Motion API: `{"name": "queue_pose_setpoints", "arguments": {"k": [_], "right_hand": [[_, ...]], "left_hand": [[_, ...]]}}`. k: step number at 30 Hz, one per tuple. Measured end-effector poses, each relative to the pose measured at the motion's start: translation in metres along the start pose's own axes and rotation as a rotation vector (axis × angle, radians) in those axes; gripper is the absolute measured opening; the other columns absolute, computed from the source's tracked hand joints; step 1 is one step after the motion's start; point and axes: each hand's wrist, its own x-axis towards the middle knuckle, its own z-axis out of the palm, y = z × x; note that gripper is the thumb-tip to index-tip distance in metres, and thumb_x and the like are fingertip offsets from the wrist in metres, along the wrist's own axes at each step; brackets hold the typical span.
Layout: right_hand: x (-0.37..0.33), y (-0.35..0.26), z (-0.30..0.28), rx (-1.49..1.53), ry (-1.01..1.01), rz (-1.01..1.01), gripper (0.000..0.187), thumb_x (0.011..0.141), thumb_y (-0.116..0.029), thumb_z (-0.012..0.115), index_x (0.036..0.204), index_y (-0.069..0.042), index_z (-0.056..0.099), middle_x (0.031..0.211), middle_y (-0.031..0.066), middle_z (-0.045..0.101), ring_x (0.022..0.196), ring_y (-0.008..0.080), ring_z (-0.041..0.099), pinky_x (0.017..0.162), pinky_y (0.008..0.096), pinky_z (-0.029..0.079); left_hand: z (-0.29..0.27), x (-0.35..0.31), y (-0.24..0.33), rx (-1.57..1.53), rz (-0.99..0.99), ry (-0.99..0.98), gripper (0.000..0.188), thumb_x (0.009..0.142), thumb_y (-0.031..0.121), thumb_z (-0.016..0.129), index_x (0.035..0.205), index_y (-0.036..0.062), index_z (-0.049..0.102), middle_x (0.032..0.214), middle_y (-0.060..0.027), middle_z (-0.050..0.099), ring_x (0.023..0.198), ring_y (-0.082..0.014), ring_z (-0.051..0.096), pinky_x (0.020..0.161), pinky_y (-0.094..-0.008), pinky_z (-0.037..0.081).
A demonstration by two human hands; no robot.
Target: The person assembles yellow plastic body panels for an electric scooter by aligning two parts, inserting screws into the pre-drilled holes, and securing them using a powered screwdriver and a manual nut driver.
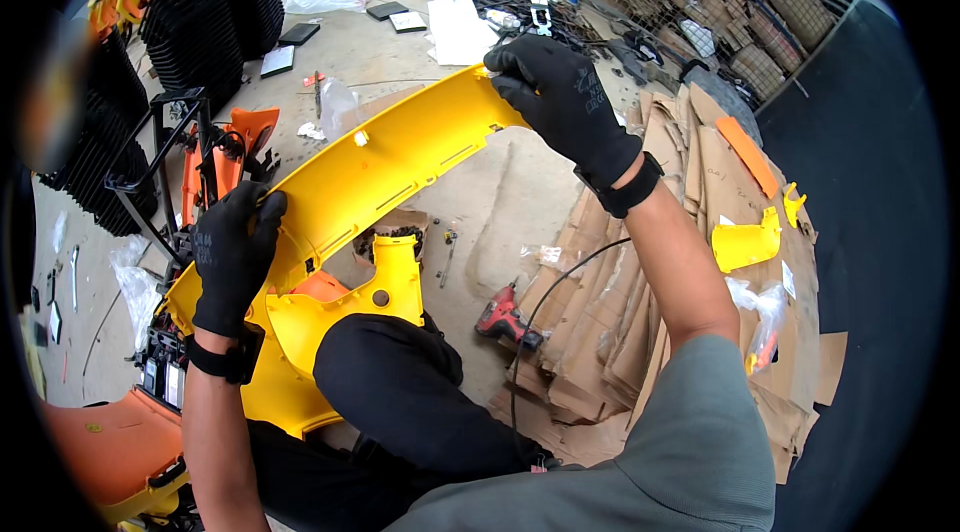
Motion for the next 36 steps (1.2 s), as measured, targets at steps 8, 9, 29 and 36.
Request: {"name": "queue_pose_setpoints", "arguments": {"k": [8,9,29,36], "right_hand": [[-0.002,0.010,-0.005,-0.074,0.010,-0.124,0.019,0.074,-0.004,0.069,0.091,-0.005,0.061,0.095,0.0097,0.063,0.088,0.0287,0.059,0.077,0.0368,0.048],[-0.002,0.011,-0.006,-0.093,0.021,-0.161,0.019,0.073,-0.004,0.069,0.091,-0.005,0.061,0.097,0.0089,0.063,0.088,0.0288,0.059,0.079,0.0367,0.048],[-0.001,0.025,-0.035,0.644,-0.452,0.360,0.028,0.088,-0.016,0.066,0.113,-0.003,0.060,0.107,0.0054,0.064,0.100,0.0138,0.058,0.093,0.0296,0.045],[-0.003,0.026,-0.034,0.566,-0.453,0.403,0.028,0.088,-0.017,0.066,0.112,-0.002,0.063,0.103,0.0069,0.066,0.093,0.0128,0.061,0.087,0.0289,0.049]], "left_hand": [[-0.004,-0.002,0.008,-0.053,0.024,0.004,0.015,0.082,0.021,0.067,0.079,0.0068,0.061,0.069,-0.0116,0.061,0.064,-0.0310,0.061,0.056,-0.0375,0.045],[-0.005,-0.003,0.008,-0.062,0.025,0.001,0.016,0.082,0.021,0.067,0.079,0.0067,0.061,0.069,-0.0116,0.061,0.064,-0.0308,0.061,0.056,-0.0373,0.045],[0.001,-0.005,0.011,-0.131,0.038,-0.013,0.015,0.082,0.017,0.067,0.079,0.0036,0.061,0.065,-0.0132,0.058,0.060,-0.0314,0.058,0.053,-0.0368,0.042],[0.002,-0.006,0.013,-0.128,0.026,-0.022,0.015,0.082,0.021,0.067,0.079,0.0069,0.062,0.069,-0.0123,0.062,0.061,-0.0311,0.060,0.055,-0.0383,0.044]]}}
